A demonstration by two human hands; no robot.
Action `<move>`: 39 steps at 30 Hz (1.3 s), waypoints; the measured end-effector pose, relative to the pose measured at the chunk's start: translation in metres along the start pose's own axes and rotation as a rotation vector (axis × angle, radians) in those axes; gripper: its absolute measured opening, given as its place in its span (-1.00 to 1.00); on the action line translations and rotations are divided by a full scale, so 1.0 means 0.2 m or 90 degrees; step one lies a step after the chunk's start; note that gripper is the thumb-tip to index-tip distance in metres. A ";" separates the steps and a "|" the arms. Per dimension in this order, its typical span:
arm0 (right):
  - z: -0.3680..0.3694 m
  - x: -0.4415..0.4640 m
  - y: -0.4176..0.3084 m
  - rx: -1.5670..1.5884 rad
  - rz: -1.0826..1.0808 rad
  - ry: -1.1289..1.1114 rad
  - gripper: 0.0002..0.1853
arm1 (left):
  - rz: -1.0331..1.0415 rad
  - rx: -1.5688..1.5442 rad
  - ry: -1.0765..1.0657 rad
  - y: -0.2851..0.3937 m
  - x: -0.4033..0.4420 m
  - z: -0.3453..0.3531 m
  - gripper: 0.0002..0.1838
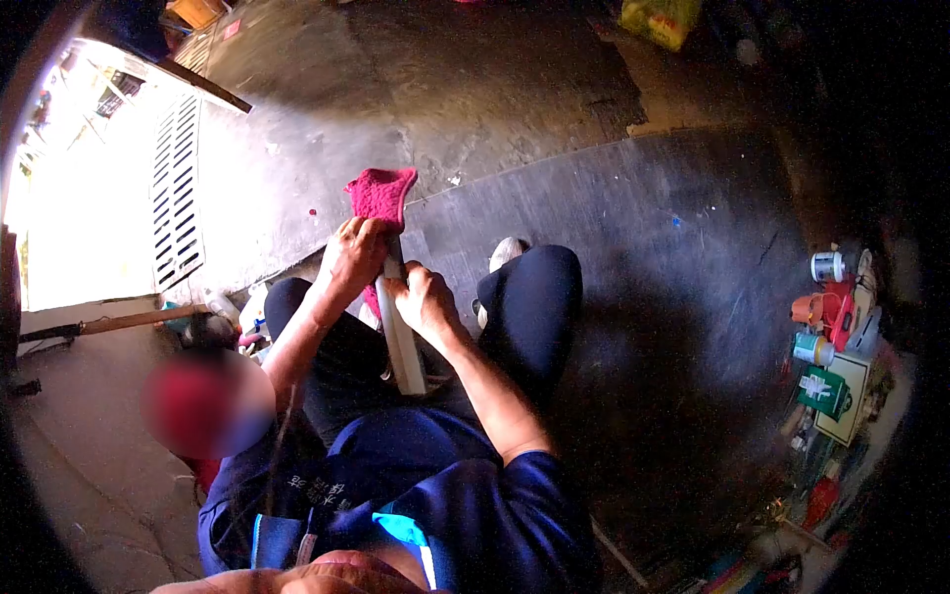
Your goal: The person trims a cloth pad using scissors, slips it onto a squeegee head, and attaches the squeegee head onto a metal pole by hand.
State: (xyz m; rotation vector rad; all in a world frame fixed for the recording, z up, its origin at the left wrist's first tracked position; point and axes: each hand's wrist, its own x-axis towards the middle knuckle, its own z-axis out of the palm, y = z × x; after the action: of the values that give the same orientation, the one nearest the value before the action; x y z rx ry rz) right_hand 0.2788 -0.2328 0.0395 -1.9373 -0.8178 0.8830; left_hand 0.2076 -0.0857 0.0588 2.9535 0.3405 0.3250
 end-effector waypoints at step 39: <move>0.13 0.00 0.03 0.033 -0.058 -0.037 -0.60 | -0.695 -1.133 0.091 -0.27 0.01 0.07 -0.62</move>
State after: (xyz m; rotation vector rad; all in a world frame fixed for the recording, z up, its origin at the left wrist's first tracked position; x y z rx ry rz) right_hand 0.2594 -0.2254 0.0235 -1.8223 -0.9025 0.9002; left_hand 0.2022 -0.0350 0.0365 0.8130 0.9123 0.3475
